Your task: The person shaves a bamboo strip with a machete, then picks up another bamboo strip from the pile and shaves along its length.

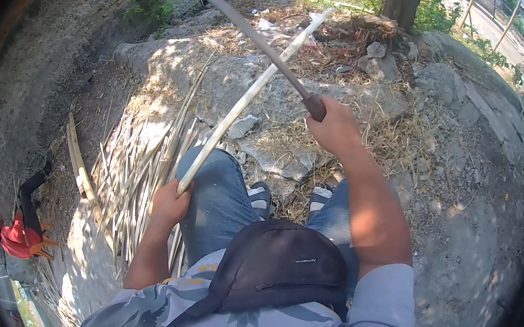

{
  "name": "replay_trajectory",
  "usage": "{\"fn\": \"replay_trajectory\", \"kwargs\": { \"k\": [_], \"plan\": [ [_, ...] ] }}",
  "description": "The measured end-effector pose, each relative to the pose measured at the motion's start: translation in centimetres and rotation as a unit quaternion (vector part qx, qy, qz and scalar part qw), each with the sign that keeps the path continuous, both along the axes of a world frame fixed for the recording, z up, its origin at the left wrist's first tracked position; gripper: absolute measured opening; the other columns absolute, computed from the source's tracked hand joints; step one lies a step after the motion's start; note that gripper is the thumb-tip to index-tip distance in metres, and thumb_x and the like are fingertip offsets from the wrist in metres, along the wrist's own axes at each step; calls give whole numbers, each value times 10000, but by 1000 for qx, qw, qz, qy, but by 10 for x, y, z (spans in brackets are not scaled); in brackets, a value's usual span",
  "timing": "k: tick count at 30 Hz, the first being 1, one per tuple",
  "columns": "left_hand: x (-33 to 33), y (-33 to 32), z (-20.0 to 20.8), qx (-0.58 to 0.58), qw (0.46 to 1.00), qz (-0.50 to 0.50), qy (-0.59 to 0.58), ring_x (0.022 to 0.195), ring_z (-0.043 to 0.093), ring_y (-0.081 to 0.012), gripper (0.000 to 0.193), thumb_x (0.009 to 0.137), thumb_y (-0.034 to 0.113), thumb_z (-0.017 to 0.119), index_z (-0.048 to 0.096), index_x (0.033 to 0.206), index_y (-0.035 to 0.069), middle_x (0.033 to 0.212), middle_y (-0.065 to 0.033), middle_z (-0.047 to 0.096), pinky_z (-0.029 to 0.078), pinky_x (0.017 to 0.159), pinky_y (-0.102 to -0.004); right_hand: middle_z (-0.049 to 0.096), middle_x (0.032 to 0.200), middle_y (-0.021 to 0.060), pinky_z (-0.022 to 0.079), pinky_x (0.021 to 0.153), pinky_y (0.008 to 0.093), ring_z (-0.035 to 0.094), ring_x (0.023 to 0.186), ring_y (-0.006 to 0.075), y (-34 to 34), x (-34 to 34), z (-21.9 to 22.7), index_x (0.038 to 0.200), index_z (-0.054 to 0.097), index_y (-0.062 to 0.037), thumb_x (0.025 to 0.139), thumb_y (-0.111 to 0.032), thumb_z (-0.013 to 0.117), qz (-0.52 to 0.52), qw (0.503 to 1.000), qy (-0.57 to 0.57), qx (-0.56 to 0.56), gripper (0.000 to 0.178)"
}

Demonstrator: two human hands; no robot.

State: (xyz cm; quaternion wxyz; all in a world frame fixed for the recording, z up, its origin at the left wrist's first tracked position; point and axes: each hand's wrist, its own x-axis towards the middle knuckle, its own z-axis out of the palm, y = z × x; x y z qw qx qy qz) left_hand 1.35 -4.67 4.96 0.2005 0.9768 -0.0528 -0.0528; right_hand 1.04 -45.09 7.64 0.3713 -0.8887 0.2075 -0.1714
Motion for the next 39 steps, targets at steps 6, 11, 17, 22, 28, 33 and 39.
{"fn": "replay_trajectory", "kwargs": {
  "k": [6,11,17,22,28,33,39],
  "plan": [
    [-4,0,-6,39,999,1,-32,789,665,-491,422,939,417,648,631,888,-2,794,-279,683,509,727,-554,693,774,124,537,727,503,697,789,375,58,4,-12,946,637,-122,754,-225,736,284,922,19,-264,240],
    [-7,9,-15,23,998,2,-58,773,653,-502,425,930,406,663,614,854,-9,762,-294,659,501,704,-561,687,774,111,535,721,521,695,778,374,41,22,-20,947,631,-152,758,-226,739,265,927,22,-264,230],
    [0,8,-20,-13,998,10,-55,738,644,-504,446,932,431,674,610,846,-2,742,-286,650,502,672,-552,700,839,159,543,732,518,688,831,401,9,36,-25,998,658,-145,781,-221,720,103,979,59,-165,238],
    [0,8,-15,0,1000,6,-28,756,653,-497,437,932,437,672,620,862,9,756,-272,664,497,685,-558,703,837,146,541,735,524,694,842,385,35,24,-33,983,649,-130,766,-214,725,172,964,24,-202,245],
    [-9,6,-2,48,999,7,-25,804,663,-479,410,916,434,685,634,902,28,807,-255,684,502,725,-553,679,734,97,529,683,518,691,742,356,65,20,-28,899,621,-144,732,-202,730,324,880,-62,-343,207],
    [-4,3,-8,39,999,10,-16,810,671,-461,428,915,453,687,639,905,28,819,-244,692,508,728,-542,701,827,135,539,766,512,694,830,379,2,35,-22,961,649,-126,783,-208,711,164,969,57,-178,205],
    [4,12,-9,-18,1000,4,16,784,674,-449,495,898,516,704,653,909,23,796,-235,688,512,705,-514,713,900,171,551,782,513,690,892,397,5,30,-25,1028,664,-115,816,-221,696,106,977,82,-168,239]
  ]
}}
